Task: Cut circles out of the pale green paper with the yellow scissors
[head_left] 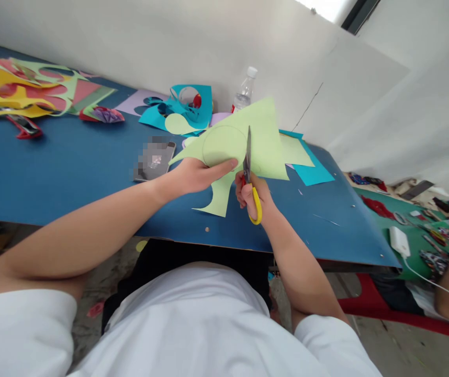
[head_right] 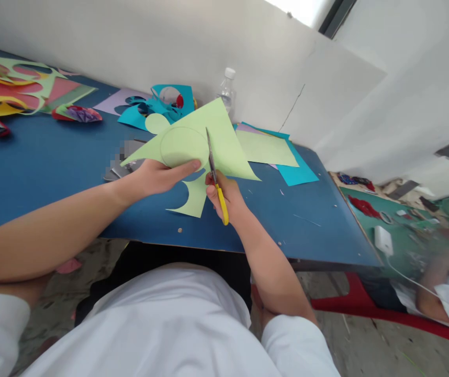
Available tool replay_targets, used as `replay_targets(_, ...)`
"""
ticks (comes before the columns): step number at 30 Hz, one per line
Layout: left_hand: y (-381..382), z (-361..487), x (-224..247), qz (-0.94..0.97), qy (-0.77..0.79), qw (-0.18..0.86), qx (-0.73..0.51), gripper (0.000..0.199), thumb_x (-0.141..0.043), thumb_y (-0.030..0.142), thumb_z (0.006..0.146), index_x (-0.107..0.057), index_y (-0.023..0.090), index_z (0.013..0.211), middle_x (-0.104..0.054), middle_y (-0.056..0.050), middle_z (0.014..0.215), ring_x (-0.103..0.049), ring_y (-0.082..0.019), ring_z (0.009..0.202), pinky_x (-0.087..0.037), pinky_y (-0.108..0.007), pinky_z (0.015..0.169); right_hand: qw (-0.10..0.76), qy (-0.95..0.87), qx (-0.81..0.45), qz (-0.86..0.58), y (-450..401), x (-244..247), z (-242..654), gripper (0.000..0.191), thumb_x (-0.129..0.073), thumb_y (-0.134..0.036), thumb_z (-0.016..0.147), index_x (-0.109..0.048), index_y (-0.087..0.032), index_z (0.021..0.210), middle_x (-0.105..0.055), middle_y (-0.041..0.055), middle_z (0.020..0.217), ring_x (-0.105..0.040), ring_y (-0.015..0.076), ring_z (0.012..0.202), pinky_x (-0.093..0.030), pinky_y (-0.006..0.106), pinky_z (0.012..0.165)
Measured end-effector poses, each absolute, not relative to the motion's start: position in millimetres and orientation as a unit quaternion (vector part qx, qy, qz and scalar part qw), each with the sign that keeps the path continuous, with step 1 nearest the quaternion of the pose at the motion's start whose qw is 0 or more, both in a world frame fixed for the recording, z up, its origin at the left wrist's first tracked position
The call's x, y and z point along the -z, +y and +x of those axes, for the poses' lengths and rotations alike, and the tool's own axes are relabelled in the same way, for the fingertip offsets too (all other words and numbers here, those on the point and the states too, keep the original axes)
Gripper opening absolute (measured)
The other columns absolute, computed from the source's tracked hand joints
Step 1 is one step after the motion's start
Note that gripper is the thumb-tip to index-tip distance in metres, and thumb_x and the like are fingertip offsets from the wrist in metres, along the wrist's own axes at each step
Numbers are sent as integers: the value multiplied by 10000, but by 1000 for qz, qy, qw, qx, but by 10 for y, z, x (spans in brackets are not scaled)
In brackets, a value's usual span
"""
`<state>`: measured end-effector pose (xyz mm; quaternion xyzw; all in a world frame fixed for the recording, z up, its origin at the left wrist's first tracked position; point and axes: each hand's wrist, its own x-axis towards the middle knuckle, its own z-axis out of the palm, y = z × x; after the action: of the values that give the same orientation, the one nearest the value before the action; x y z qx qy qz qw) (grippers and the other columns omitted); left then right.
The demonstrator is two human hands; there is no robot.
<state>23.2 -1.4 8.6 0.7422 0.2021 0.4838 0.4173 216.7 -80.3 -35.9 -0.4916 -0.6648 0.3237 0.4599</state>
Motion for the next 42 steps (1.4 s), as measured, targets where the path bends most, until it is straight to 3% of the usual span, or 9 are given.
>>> replay_targets(7, -37, 236, -125, 738, 193, 421, -491, 241, -805, 478, 872, -813, 266, 988, -829, -76, 1045, -745, -294, 1048, -595, -463, 1086, 470, -670, -324, -475, -803, 365, 2160, 733, -496, -964, 894, -565, -242, 1000, -465, -51, 627, -457, 132, 472, -456, 285, 445)
replay_targets(13, -54, 243, -149, 739, 195, 417, -492, 228, -761, 462, 873, -730, 247, 802, -724, -39, 814, -656, -227, 808, -597, -397, 854, 448, -667, -320, -502, -793, 356, 2168, 762, -451, -1013, 859, -545, -265, 970, -449, -52, 608, -422, 132, 457, -435, 290, 435)
replay_targets(18, -48, 229, -134, 736, 196, 434, -480, 257, -756, 472, 863, -673, 244, 777, -669, -38, 794, -595, -216, 765, -540, -380, 770, 455, -671, -295, -506, -812, 329, 2160, 758, -441, -1013, 861, -536, -265, 940, -492, -18, 656, -475, 157, 539, -428, 288, 474)
replay_targets(25, -27, 206, -141, 720, 216, 463, -469, 391, -811, 543, 838, -621, 235, 692, -525, 1, 620, -471, -167, 590, -416, -345, 594, 457, -662, -297, -515, -814, 332, 2156, 784, -439, -1036, 833, -533, -263, 931, -495, -6, 684, -473, 164, 578, -417, 292, 488)
replay_targets(33, 24, 213, -117, 710, 190, 473, -486, 384, -785, 574, 886, -657, 217, 821, -588, -16, 712, -487, -159, 616, -407, -325, 570, 457, -668, -289, -512, -817, 335, 2170, 762, -441, -1016, 857, -532, -263, 936, -482, -2, 696, -483, 173, 606, -441, 300, 504)
replay_targets(42, 73, 208, -60, 698, 198, 475, -498, 456, -795, 639, 878, -660, 213, 784, -582, -8, 691, -482, -145, 584, -399, -324, 554, 451, -674, -276, -517, -789, 358, 2181, 776, -431, -1019, 858, -530, -253, 927, -488, 3, 698, -484, 171, 612, -437, 297, 498)
